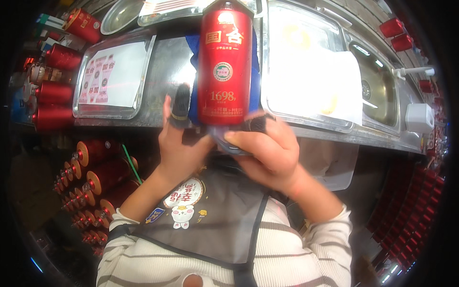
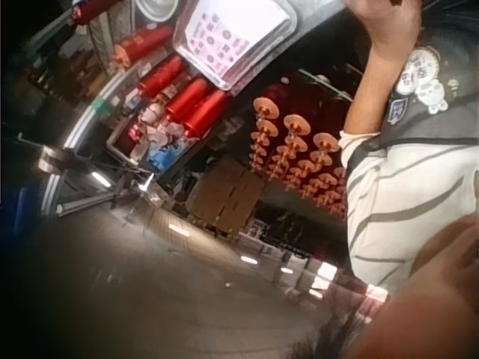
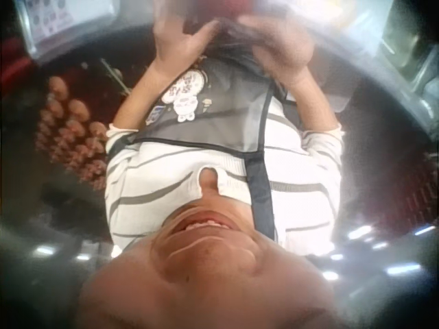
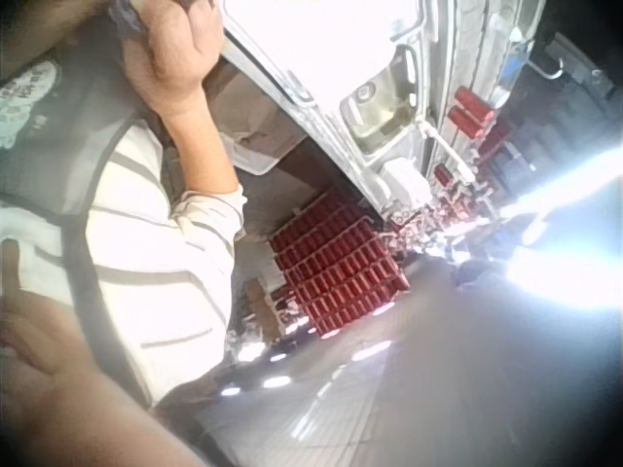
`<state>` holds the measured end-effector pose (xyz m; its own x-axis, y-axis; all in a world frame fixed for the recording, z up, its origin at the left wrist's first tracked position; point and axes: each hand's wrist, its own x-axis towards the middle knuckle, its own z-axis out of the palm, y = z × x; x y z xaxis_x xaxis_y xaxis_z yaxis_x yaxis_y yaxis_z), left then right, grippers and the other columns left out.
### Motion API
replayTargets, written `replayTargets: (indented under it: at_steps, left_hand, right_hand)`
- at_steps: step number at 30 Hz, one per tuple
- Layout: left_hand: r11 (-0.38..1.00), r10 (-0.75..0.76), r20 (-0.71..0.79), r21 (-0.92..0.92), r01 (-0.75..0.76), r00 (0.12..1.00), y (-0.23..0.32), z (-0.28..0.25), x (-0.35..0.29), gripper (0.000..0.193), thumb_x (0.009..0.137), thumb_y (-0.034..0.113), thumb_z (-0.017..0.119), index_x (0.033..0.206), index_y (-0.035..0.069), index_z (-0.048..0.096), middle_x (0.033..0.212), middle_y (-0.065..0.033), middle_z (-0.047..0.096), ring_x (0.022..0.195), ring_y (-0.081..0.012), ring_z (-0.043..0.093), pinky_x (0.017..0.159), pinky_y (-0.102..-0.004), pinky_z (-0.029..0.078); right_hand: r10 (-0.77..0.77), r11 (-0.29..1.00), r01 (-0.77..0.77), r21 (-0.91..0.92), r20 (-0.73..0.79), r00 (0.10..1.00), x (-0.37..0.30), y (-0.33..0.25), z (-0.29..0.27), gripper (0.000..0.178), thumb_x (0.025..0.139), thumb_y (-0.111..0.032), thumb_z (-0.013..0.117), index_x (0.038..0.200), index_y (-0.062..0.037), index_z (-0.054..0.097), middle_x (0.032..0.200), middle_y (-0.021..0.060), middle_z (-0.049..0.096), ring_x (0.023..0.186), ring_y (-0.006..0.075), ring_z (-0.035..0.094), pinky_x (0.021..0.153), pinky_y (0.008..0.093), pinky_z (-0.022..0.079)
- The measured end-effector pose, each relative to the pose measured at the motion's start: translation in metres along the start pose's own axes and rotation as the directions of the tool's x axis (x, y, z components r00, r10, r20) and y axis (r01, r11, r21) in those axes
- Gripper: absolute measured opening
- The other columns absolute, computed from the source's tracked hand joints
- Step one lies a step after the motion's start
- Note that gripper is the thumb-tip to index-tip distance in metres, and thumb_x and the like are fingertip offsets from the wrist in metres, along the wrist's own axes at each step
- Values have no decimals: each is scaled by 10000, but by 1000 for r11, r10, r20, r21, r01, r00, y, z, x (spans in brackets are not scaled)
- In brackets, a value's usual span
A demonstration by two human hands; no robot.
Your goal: The person applies circular labels to the necks of red cylindrical containers and then wraps rectangular paper labels around the bodies. They smooth each label by hand and place finished containers on a tray.
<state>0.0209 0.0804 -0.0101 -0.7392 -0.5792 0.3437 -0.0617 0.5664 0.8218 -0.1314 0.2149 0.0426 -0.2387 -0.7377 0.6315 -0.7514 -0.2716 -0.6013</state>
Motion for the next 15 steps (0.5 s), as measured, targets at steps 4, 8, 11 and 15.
replayTargets:
  at_steps: [4, 8, 11, 15]
  left_hand:
    - [972, 109, 76, 203, -122, 991, 17, -1, -5, 544, 760, 241, 853, 1241, 37, 704, 1552, -282, 405, 1385, -414, 483, 1176, -644, 129]
    - [951, 108, 44, 285, -116, 993, 11, -4, -3, 499, 753, 227, 848, 1205, 55, 726, 1503, -279, 472, 1321, -398, 550, 1167, -658, 146]
    - [959, 98, 15, 267, -99, 995, 5, -8, 2, 548, 732, 229, 865, 1222, 44, 705, 1461, -264, 528, 1390, -358, 496, 1176, -638, 165]
    - [997, 68, 114, -27, -66, 991, 11, -24, 27, 709, 734, 232, 857, 1352, 8, 593, 1467, -262, 518, 1420, -337, 464, 1172, -598, 235]
  right_hand:
    - [652, 732, -522, 437, -231, 722, -15, -14, 19, 186, 888, -38, 785, 991, -20, 631, 885, 4, 649, 792, 45, 581, 699, 204, 490]
    - [811, 585, -690, 425, -294, 506, -35, 12, 15, 182, 909, -68, 770, 918, -38, 590, 842, -31, 604, 736, 17, 516, 674, 173, 434]
    - [565, 823, -519, 232, -229, 793, -21, -10, 11, 200, 859, -68, 815, 941, -20, 639, 869, -3, 656, 796, 52, 582, 696, 222, 480]
    - [802, 597, -735, 321, -272, 532, -25, 27, 5, 163, 905, -93, 762, 945, -16, 625, 869, 6, 653, 780, 77, 577, 700, 236, 485]
